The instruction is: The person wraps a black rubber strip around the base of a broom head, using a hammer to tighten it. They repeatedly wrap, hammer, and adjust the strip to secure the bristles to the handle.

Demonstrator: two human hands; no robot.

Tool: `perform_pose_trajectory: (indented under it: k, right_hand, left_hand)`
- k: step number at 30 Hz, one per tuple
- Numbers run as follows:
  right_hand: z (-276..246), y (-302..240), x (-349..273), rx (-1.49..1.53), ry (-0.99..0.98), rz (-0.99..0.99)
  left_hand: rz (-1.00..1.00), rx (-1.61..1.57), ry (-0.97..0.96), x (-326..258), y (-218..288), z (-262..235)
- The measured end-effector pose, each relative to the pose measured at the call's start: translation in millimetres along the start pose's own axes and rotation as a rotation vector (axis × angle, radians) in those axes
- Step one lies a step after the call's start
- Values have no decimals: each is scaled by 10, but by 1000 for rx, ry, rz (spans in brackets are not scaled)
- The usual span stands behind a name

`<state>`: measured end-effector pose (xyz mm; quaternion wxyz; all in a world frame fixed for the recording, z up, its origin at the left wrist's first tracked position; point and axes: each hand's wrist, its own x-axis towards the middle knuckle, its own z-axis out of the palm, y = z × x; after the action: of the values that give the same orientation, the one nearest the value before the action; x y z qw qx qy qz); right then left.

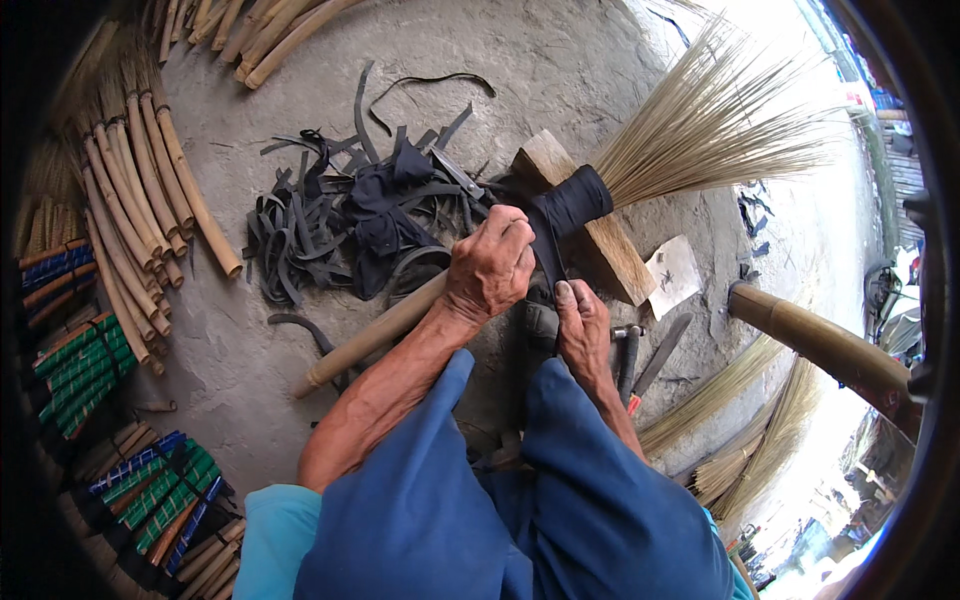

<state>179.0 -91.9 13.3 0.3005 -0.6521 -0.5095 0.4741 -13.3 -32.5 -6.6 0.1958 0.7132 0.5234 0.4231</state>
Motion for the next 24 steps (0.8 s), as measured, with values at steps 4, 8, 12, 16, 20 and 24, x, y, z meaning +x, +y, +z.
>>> perform_pose_trajectory:
  k: [4,8,12,16,20,24]
  right_hand:
    - [64,156,206,-45,37,-58]
    - [149,240,497,-79,31,-114]
    - [159,164,610,-130,9,-157]
    - [58,33,461,-215,-24,-116]
    - [-24,-88,304,-289,-18,-127]
    - [-75,-202,174,-172,-14,-25]
  left_hand:
    - [-169,26,-84,28,25,12]
    - [-328,171,-231,122,23,28]
    - [-382,-21,-346,310,-184,-83]
    - [-491,-109,-496,245,-146,-161]
    - [-437,79,-425,28,125,-30]
    - [-499,179,-484,8,83,31]
